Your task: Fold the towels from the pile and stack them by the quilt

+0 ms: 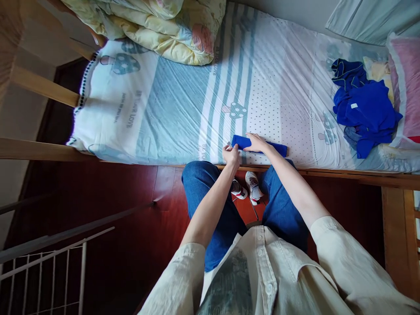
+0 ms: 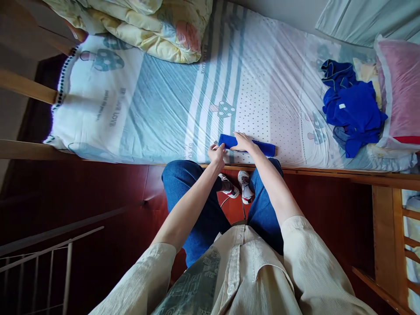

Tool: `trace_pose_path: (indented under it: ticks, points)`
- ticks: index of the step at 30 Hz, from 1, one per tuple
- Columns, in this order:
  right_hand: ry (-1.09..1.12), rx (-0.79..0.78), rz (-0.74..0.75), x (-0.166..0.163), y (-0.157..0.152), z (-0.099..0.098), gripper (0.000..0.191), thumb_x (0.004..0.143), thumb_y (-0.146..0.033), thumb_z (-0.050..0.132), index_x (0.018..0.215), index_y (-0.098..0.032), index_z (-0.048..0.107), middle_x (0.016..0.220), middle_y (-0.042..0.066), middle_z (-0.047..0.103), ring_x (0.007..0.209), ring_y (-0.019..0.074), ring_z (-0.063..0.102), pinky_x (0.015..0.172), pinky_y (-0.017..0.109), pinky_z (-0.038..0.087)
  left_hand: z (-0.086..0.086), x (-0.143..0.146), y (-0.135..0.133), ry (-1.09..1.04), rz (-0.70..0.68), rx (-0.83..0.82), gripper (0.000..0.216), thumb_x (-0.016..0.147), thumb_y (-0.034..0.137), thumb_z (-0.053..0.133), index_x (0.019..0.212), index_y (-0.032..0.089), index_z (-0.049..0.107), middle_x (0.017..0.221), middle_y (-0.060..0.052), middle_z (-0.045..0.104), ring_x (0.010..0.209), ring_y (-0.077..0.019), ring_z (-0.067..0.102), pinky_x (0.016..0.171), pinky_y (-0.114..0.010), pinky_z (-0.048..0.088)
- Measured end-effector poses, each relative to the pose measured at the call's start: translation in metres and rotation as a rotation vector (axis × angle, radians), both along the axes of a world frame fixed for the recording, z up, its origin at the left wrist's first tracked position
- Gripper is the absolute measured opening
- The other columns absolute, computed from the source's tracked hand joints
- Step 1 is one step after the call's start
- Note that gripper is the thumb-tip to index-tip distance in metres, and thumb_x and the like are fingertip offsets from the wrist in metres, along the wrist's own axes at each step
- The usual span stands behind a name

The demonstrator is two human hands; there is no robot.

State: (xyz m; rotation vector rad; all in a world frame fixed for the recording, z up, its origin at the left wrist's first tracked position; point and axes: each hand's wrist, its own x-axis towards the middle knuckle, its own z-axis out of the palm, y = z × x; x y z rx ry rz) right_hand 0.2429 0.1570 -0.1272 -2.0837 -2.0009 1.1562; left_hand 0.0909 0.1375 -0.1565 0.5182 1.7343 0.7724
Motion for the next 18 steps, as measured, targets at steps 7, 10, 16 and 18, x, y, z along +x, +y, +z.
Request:
trace_pose_path:
  ticks: [7, 10, 16, 18]
  points:
    - [0.112, 0.064, -0.054, 0.000, 0.026, 0.003, 0.102, 0.060, -0.035, 0.097, 0.150, -0.016, 0.052, 0.151, 0.018, 0.061, 0.140, 0.0348, 0.058, 0.120, 0.049, 0.047, 0.017, 0.006, 0.010, -0.009, -0.035, 0.244, 0.043, 0.087, 0.019, 0.073, 0.126, 0.021, 0.054, 0.107, -0.005, 0.066, 0.092, -0.0123, 0.070, 0.089, -0.025, 0.056]
    - [0.110, 0.129, -0.112, 0.000, 0.036, 0.015, 0.095, 0.057, -0.035, 0.098, 0.141, -0.018, 0.057, 0.141, 0.013, 0.067, 0.132, 0.0336, 0.063, 0.114, 0.049, 0.051, 0.023, 0.006, 0.016, -0.088, -0.051, 0.345, 0.043, 0.087, 0.019, 0.073, 0.127, 0.022, 0.055, 0.110, -0.005, 0.065, 0.092, -0.0119, 0.070, 0.088, -0.024, 0.056]
    - [0.054, 0.288, -0.173, -0.012, 0.051, 0.040, 0.077, 0.060, -0.040, 0.096, 0.127, -0.022, 0.063, 0.125, 0.011, 0.072, 0.124, 0.0382, 0.066, 0.107, 0.055, 0.055, 0.043, -0.006, 0.034, -0.214, 0.008, 0.483, 0.048, 0.085, 0.023, 0.081, 0.126, 0.024, 0.057, 0.121, -0.009, 0.066, 0.113, -0.0191, 0.070, 0.098, -0.028, 0.056]
    - [0.060, 0.335, -0.165, -0.017, 0.058, 0.042, 0.071, 0.063, -0.040, 0.094, 0.125, -0.022, 0.064, 0.124, 0.011, 0.073, 0.123, 0.0383, 0.067, 0.106, 0.055, 0.055, 0.049, -0.012, 0.041, -0.264, 0.025, 0.506, 0.052, 0.084, 0.026, 0.083, 0.128, 0.024, 0.056, 0.128, -0.010, 0.066, 0.122, -0.0217, 0.068, 0.102, -0.031, 0.055]
